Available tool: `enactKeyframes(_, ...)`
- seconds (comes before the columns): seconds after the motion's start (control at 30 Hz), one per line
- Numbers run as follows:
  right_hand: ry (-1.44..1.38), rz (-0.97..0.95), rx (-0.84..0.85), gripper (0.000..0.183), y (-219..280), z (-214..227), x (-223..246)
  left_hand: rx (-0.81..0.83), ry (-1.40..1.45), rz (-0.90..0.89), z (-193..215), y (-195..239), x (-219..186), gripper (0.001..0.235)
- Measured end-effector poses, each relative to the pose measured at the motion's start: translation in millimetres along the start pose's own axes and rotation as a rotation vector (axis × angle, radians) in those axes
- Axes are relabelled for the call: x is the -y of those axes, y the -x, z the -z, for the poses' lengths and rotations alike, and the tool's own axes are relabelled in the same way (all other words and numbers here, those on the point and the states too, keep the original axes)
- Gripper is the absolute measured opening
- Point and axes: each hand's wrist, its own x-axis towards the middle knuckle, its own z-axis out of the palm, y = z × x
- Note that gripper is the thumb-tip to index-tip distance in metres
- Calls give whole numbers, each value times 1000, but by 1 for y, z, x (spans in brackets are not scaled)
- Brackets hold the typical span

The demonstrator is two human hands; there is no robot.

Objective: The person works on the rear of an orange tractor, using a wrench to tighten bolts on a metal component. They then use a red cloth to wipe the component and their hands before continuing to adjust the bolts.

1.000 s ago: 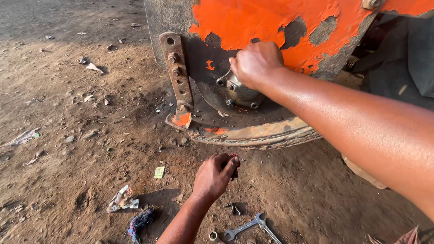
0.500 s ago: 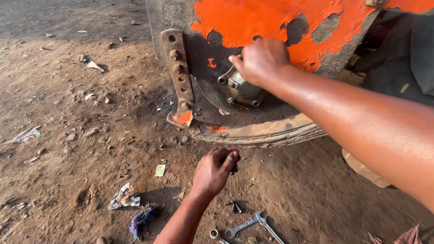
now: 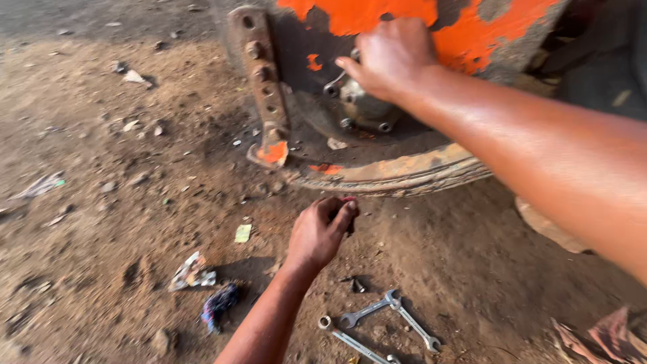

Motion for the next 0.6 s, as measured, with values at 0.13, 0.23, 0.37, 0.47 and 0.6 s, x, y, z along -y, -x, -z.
enactKeyframes(0.13,-124,-108,85,52,5,0,2,-51,73,-106,-5,-2,0,47)
enactKeyframes(0.23,-288,-315,127,54,3,7,3,68,2,46,-12,-3,0,51)
enactKeyframes(0.37,-265,-306,276,55,-3,17,2,27,-17,23,-12,-3,5,55)
enactKeyframes(0.47,-53,-94,187,52,3,17,2,-20,3,-31,-11,-2,8,54)
enactKeyframes(0.6,-23,-29,48,45,5,12,3,-7,-12,-34,-10,-3,9,53)
